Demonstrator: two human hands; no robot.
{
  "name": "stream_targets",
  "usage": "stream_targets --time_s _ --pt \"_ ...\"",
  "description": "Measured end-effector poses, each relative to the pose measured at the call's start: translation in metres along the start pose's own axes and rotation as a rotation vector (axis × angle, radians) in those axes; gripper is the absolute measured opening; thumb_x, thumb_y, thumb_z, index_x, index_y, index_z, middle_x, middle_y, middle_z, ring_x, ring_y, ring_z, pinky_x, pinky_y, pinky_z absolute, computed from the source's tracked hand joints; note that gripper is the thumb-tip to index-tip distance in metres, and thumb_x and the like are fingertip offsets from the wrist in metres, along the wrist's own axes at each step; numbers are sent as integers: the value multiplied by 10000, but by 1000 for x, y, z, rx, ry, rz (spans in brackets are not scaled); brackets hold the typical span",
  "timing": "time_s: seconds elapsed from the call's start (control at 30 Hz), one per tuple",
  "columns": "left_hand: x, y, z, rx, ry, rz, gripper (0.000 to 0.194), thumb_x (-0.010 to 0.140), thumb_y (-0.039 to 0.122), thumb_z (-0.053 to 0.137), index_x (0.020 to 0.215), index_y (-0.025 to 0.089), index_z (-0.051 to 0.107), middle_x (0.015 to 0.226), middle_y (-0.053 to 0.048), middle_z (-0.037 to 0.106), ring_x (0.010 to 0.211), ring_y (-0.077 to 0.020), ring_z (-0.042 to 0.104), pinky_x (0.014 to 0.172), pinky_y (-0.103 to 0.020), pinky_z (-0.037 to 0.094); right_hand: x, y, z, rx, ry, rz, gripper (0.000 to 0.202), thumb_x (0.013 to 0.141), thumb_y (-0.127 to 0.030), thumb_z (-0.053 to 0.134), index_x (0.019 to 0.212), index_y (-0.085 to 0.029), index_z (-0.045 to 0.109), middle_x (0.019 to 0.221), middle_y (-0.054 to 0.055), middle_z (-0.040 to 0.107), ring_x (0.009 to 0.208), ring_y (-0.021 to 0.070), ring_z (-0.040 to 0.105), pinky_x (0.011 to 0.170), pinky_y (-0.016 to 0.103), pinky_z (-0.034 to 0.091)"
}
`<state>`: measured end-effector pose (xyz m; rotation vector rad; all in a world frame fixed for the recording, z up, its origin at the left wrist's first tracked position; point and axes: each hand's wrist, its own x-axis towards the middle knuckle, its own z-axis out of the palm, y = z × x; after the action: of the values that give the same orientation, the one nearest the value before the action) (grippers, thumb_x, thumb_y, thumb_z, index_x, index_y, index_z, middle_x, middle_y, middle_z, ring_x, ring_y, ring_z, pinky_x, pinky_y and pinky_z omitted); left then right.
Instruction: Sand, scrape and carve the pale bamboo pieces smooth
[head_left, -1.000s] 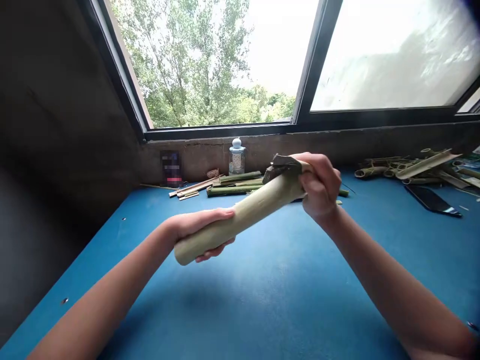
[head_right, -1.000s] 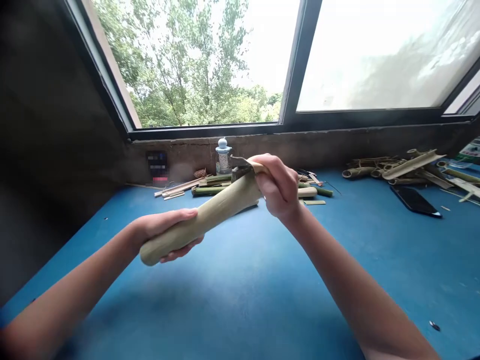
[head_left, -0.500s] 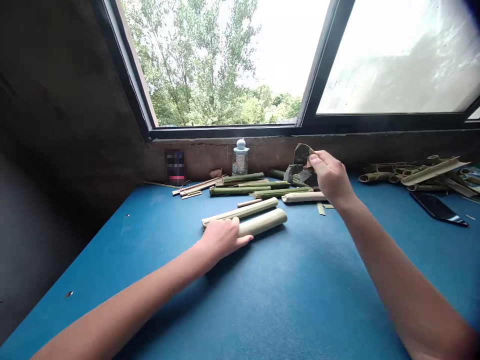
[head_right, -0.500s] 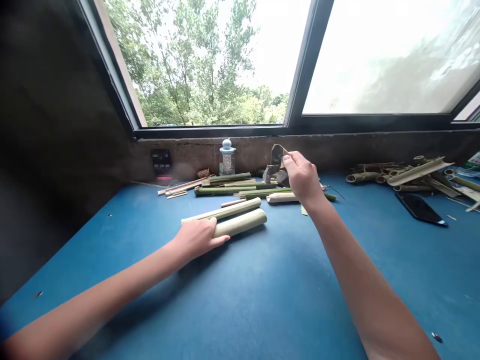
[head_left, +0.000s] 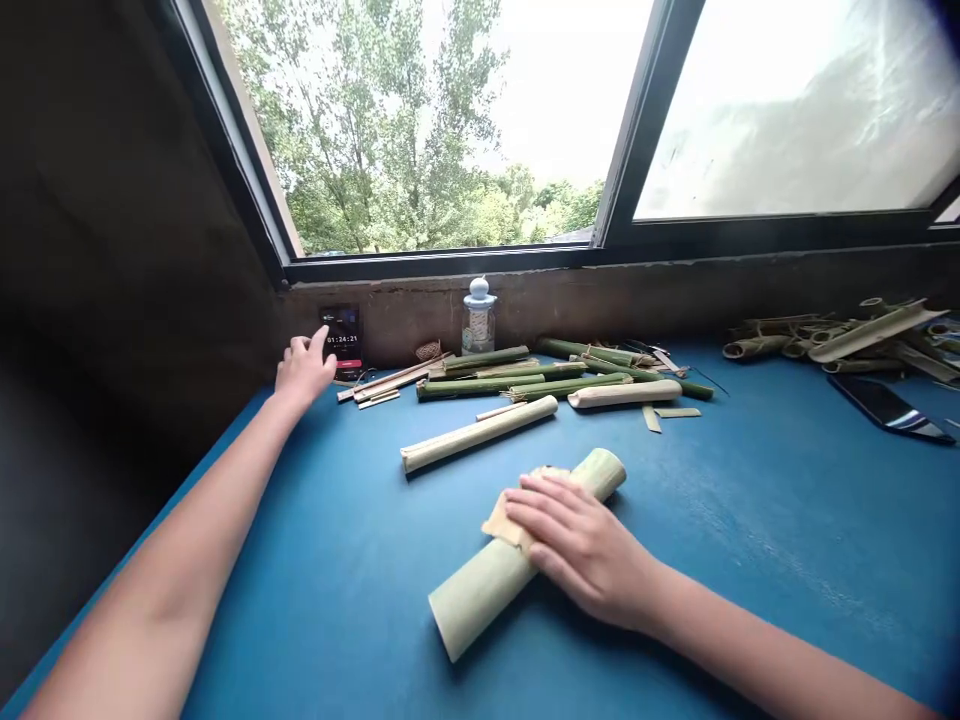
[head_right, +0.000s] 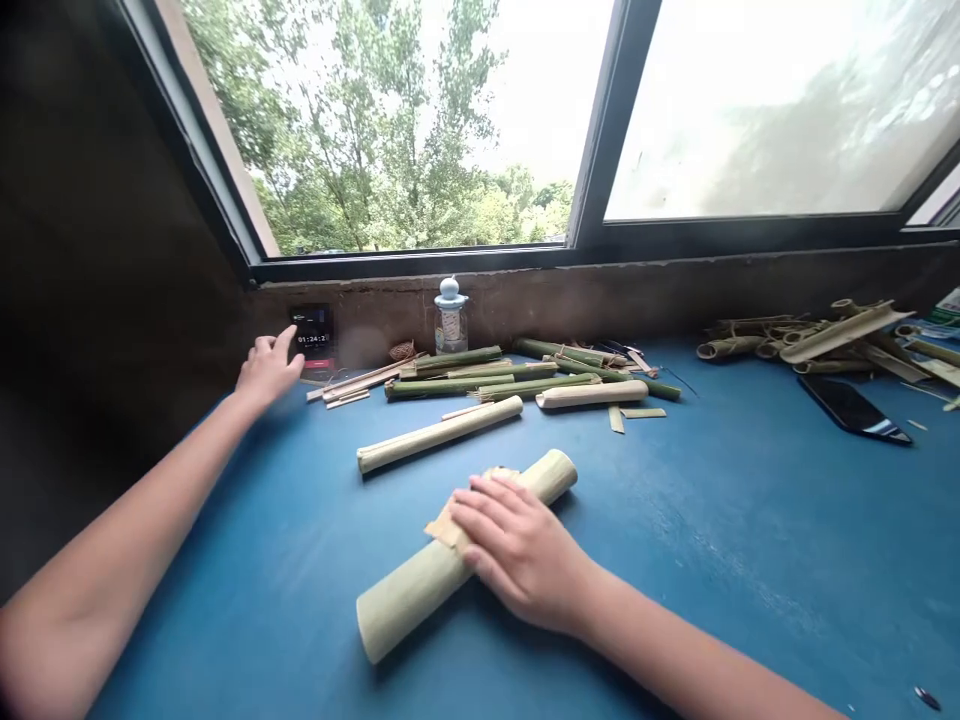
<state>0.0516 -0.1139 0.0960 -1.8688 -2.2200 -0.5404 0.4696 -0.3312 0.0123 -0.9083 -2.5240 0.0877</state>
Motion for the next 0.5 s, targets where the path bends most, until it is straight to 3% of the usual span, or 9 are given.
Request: stream_targets --time_s 0.07,0.2,0.33,0.4,0.5 --pt "20 -8 14 -15 10 -5 702 945 495 369 1596 253 273 1485 -230 401 1340 -445 446 1057 -576 413 0 2 -1 26 -20 -40 475 1047 -395 385 1464 -197 501 1481 76 566 1433 273 442 1207 495 329" --pt "44 -12 33 -41 26 -1 705 937 583 365 1591 335 280 1505 -214 396 1347 -468 430 1044 -641 397 1 14 -8 69 -8 88 494 1068 -425 287 1421 -198 547 1456 86 588 1436 266 433 1208 499 323" --pt "46 -21 41 -150 175 70 653 951 530 364 1575 338 325 1500 -166 420 1336 -414 471 1067 -579 423 6 6 -12 99 -128 -24 710 982 -655 395 1535 -211 414 1554 99 478 1462 299 394 1230 542 273" --pt "45 -27 45 -223 210 35 673 946 487 397 1584 296 304 1512 -151 424 1357 -376 467 1109 -526 406 7 5 -10 69 -131 -100 760 940 -663 499 1550 -222 398 1571 104 454 1458 303 404 1227 527 292" --pt "47 -36 56 -300 99 -128 755 912 456 461 1565 110 306 1473 -209 490 1367 -373 469 1134 -490 390 5 23 -7 26 -51 -104 522 1017 -436 497 1497 -232 488 1527 94 511 1433 263 455 1215 494 339"
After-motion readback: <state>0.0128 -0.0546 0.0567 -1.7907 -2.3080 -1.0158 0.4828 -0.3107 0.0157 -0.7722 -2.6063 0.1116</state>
